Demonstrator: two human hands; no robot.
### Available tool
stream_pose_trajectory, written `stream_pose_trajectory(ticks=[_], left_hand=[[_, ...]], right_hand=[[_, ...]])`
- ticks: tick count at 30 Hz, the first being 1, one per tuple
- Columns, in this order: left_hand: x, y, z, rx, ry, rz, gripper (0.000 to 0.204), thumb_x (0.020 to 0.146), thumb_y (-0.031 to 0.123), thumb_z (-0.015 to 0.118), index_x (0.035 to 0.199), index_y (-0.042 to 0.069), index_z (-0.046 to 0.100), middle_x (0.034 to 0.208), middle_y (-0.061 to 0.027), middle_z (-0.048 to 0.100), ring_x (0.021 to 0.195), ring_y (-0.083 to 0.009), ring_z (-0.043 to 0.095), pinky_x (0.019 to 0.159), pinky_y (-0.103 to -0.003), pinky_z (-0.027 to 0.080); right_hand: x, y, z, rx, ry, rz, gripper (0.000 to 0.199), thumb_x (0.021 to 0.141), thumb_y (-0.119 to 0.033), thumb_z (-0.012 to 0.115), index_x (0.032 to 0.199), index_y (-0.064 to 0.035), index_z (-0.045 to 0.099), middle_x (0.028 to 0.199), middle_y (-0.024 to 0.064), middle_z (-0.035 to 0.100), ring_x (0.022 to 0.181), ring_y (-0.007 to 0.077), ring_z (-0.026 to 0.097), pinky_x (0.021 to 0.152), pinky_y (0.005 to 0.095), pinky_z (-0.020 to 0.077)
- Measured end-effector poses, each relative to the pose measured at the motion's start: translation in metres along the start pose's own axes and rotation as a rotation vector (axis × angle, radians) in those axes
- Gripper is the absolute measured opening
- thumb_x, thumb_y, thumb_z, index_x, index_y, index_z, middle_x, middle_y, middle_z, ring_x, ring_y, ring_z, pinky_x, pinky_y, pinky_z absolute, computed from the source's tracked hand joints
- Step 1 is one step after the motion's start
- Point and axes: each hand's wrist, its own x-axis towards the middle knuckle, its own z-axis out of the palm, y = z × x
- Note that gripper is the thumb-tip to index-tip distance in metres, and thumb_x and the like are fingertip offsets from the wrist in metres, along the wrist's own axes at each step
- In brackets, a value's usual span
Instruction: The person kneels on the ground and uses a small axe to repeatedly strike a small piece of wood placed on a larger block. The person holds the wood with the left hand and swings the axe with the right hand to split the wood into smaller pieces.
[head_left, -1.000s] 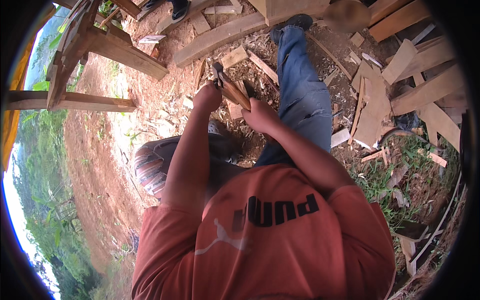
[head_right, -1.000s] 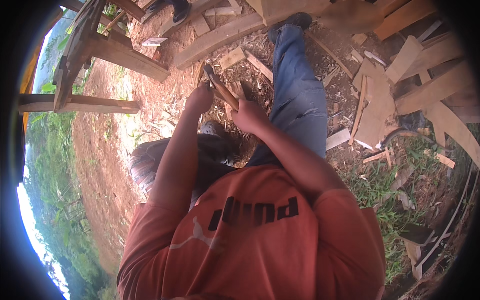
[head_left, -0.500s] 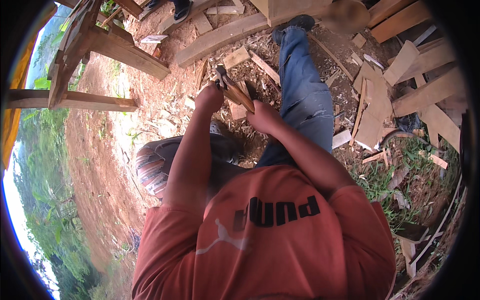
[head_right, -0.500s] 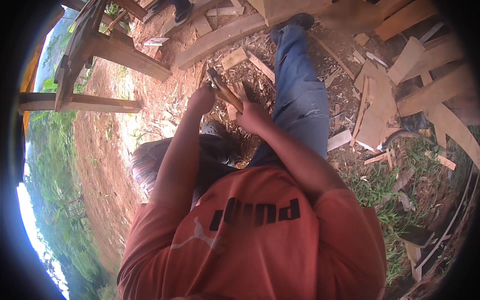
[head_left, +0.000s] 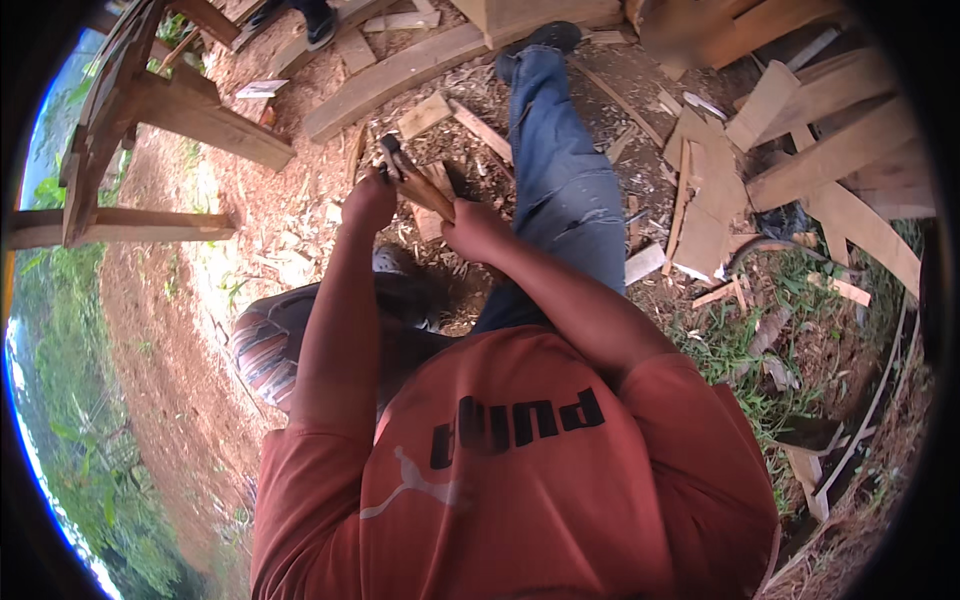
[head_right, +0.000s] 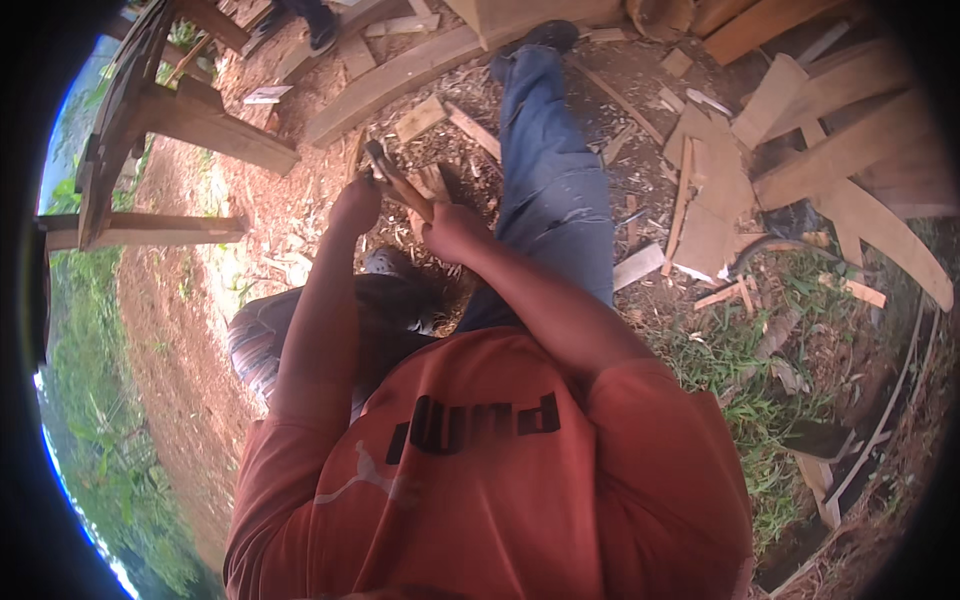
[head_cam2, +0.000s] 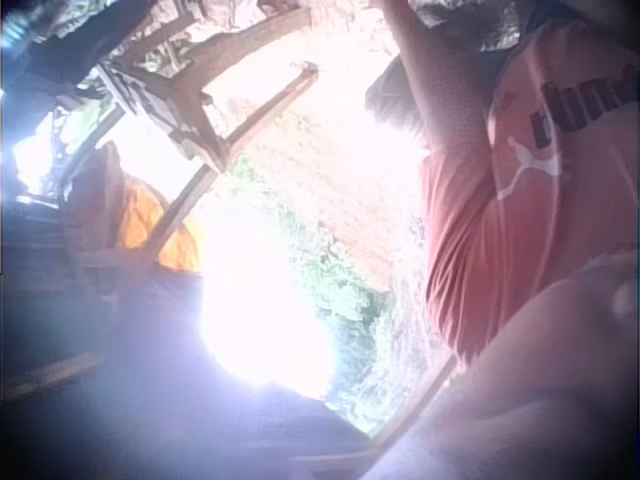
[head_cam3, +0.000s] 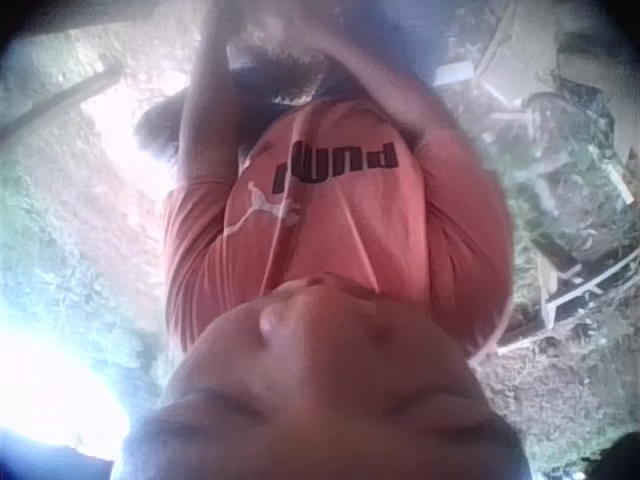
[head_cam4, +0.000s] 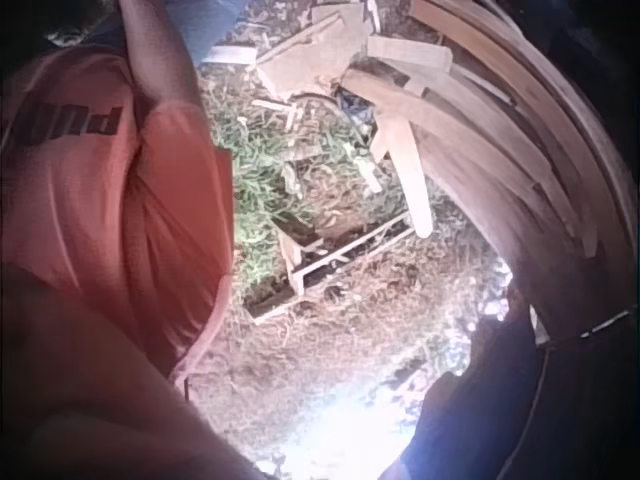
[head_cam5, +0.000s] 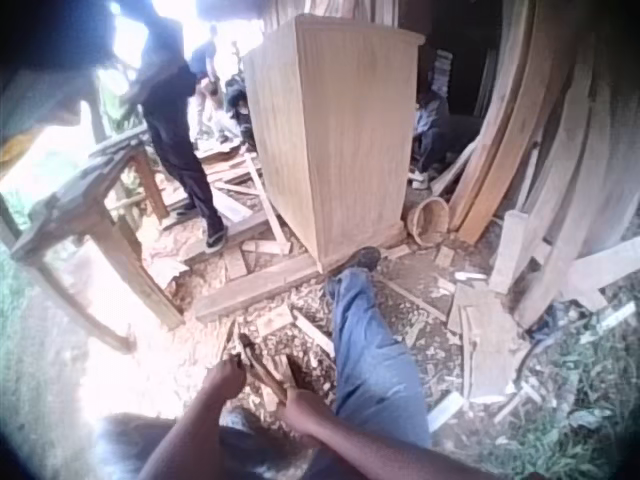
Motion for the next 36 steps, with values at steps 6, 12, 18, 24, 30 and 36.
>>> stream_pose_trajectory(ticks=[6,12,18,24,30,36], left_hand=[[-0.019,0.073,-0.023,-0.281,0.035,-0.21,0.043,0.109,0.035,0.047,0.127,-0.003,0.056,0.118,-0.0337,0.073,0.114,-0.0491,0.072,0.099,-0.059,0.056],[-0.018,0.064,-0.024,-0.288,0.063,-0.223,0.045,0.11,0.037,0.044,0.126,-0.004,0.057,0.118,-0.0346,0.073,0.112,-0.0514,0.071,0.1,-0.06,0.054],[-0.009,0.029,0.001,-0.266,0.001,-0.085,0.031,0.106,0.014,0.048,0.124,-0.002,0.069,0.115,-0.0287,0.076,0.109,-0.0441,0.075,0.098,-0.057,0.058],[-0.015,0.063,-0.018,-0.33,0.028,-0.226,0.044,0.108,0.035,0.051,0.129,-0.003,0.056,0.119,-0.0299,0.075,0.112,-0.0472,0.073,0.099,-0.056,0.057],[-0.023,0.055,-0.022,-0.31,0.012,-0.274,0.043,0.108,0.034,0.051,0.133,-0.001,0.055,0.122,-0.0261,0.076,0.115,-0.0439,0.073,0.099,-0.055,0.056],[-0.016,0.07,-0.024,-0.323,0.035,-0.222,0.043,0.112,0.033,0.044,0.128,-0.004,0.057,0.118,-0.0314,0.074,0.113,-0.048,0.072,0.099,-0.058,0.055]], right_hand=[[-0.013,0.015,-0.008,0.069,0.021,0.045,0.043,0.098,-0.034,0.067,0.116,0.0047,0.067,0.1,0.0298,0.075,0.098,0.0454,0.075,0.086,0.0547,0.0582],[-0.008,0.008,-0.013,0.077,0.027,0.042,0.043,0.098,-0.036,0.067,0.115,0.0038,0.066,0.101,0.0291,0.075,0.099,0.0458,0.074,0.086,0.054,0.0571],[-0.005,0.014,-0.015,0.035,-0.057,0.125,0.046,0.097,-0.032,0.066,0.12,0.0074,0.068,0.103,0.0314,0.075,0.103,0.0462,0.075,0.09,0.0531,0.0589],[-0.028,0.012,-0.054,0.676,-0.028,0.213,0.04,0.107,-0.036,0.061,0.113,0.0027,0.065,0.084,0.014,0.073,0.066,0.0193,0.075,0.058,0.0371,0.0569],[-0.109,0.045,-0.124,-0.163,0.218,0.198,0.045,0.107,-0.043,0.061,0.129,-0.0043,0.062,0.108,0.0268,0.075,0.105,0.0519,0.07,0.091,0.0574,0.0544],[-0.242,0.072,-0.161,-0.468,-0.031,0.312,0.043,0.096,-0.032,0.076,0.127,-0.0062,0.062,0.11,0.0215,0.072,0.104,0.0445,0.071,0.089,0.0541,0.0556]])
